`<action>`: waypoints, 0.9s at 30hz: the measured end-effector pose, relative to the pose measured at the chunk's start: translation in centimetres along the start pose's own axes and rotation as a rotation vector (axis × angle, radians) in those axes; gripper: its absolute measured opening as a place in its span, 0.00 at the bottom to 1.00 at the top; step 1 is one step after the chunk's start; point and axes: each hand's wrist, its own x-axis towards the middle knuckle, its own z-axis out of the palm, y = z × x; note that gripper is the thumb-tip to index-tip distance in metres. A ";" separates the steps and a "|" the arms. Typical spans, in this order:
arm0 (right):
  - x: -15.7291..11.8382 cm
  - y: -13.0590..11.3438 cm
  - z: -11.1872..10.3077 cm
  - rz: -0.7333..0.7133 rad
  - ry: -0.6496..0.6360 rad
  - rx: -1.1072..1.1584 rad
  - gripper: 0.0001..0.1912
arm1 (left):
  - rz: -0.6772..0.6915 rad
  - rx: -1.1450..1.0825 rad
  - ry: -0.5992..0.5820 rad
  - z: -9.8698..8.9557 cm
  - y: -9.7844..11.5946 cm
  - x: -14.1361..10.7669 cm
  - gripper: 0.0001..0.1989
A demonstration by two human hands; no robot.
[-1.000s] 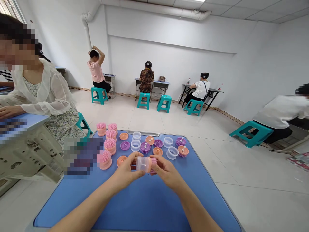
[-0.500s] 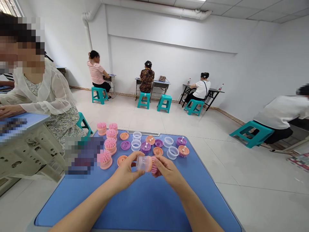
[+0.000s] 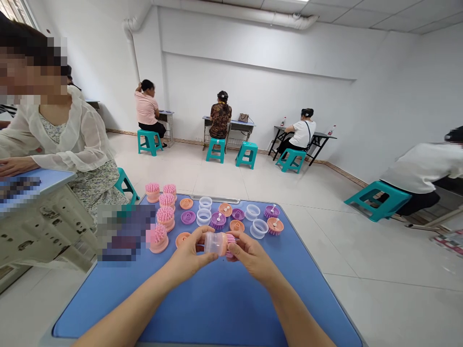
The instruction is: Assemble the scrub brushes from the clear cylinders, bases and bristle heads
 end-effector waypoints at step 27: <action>0.0 -0.9 0.6 -0.010 0.154 0.084 0.23 | 0.116 0.744 0.168 -0.5 -0.8 -0.3 0.35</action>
